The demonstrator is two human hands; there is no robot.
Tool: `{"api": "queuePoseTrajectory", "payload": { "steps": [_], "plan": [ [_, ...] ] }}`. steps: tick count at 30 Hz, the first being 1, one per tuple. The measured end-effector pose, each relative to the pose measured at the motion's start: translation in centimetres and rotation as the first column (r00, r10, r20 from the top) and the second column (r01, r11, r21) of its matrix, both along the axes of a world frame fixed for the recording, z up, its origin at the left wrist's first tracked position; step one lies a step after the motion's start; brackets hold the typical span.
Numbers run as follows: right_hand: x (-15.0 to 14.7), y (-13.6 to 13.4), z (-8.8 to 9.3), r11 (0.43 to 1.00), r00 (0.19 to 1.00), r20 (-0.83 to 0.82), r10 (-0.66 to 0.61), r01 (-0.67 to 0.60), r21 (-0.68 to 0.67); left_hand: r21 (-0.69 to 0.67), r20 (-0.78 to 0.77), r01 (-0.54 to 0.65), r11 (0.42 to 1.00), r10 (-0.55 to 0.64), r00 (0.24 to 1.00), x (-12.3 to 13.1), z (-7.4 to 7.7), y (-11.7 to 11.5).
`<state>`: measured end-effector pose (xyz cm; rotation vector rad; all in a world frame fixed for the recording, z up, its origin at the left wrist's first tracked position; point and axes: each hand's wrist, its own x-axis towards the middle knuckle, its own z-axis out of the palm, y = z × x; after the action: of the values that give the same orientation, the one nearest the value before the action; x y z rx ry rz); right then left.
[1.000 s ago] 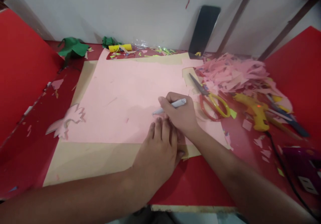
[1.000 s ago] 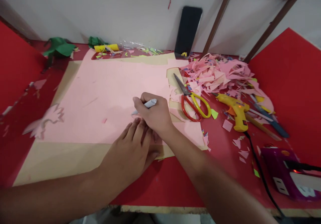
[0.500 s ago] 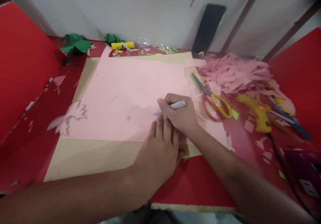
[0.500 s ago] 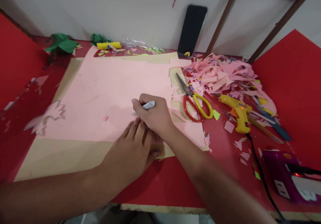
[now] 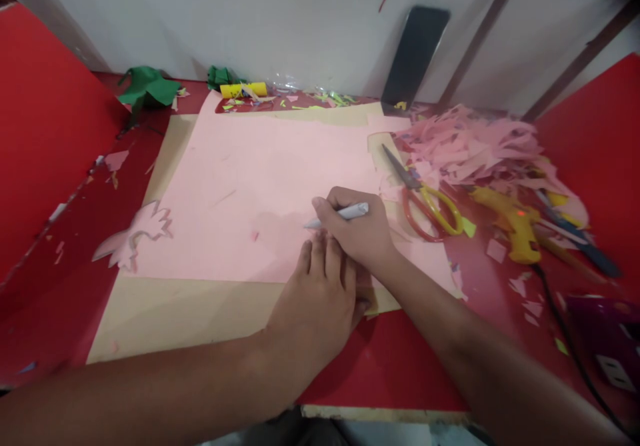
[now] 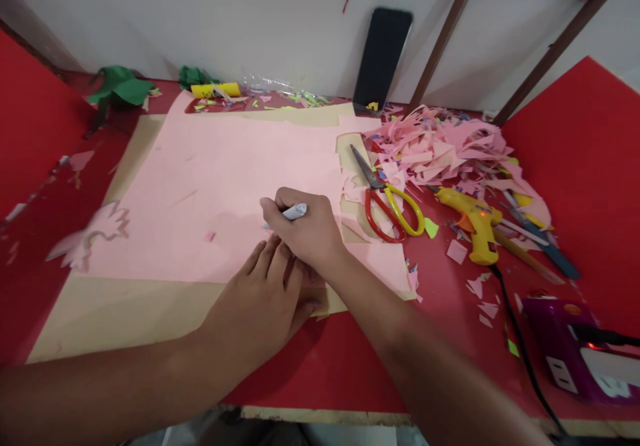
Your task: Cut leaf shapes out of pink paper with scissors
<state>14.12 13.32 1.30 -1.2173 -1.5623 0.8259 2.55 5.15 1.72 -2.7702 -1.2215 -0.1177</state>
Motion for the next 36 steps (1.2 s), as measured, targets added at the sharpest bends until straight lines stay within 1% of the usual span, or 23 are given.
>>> {"api": "queuePoseTrajectory", "payload": {
  "steps": [2,7,13,18,23,28,32,36],
  "plan": [
    [0.05,-0.1,0.11,1.0,1.0,-0.003,0.025,-0.025,-0.006,0.008,-0.002,0.0,1.0,0.0,1.0,0.02,-0.01,-0.01],
    [0.14,-0.47,0.27,0.999,0.999,-0.034,-0.032,0.033,0.028,0.02,-0.014,-0.001,1.0,0.001,1.0,0.01,-0.07,0.01],
    [0.05,-0.33,0.04,0.999,0.999,-0.018,0.036,-0.036,0.005,-0.002,-0.024,-0.005,1.0,0.005,1.0,0.0,0.03,-0.05],
    [0.04,-0.26,0.16,1.0,1.0,0.019,0.013,-0.013,0.006,-0.018,-0.034,-0.001,1.0,0.0,0.999,0.02,0.05,-0.14],
    [0.09,-0.38,0.26,0.999,0.999,0.01,0.047,-0.047,0.009,0.0,-0.066,0.012,1.0,-0.012,0.998,0.07,0.23,0.0],
    [0.06,-0.34,0.21,1.0,1.0,0.02,0.022,-0.022,-0.003,0.031,-0.069,0.013,0.999,-0.011,0.998,0.05,0.42,0.04],
    [0.04,-0.28,0.09,0.999,0.999,0.016,0.034,-0.034,-0.003,0.03,-0.049,0.029,0.999,-0.027,0.998,-0.02,0.3,-0.04],
    [0.09,-0.31,0.29,1.0,0.998,0.062,0.003,-0.004,0.014,0.025,-0.053,0.02,0.999,-0.019,0.998,0.0,0.21,-0.09]
  ]
}}
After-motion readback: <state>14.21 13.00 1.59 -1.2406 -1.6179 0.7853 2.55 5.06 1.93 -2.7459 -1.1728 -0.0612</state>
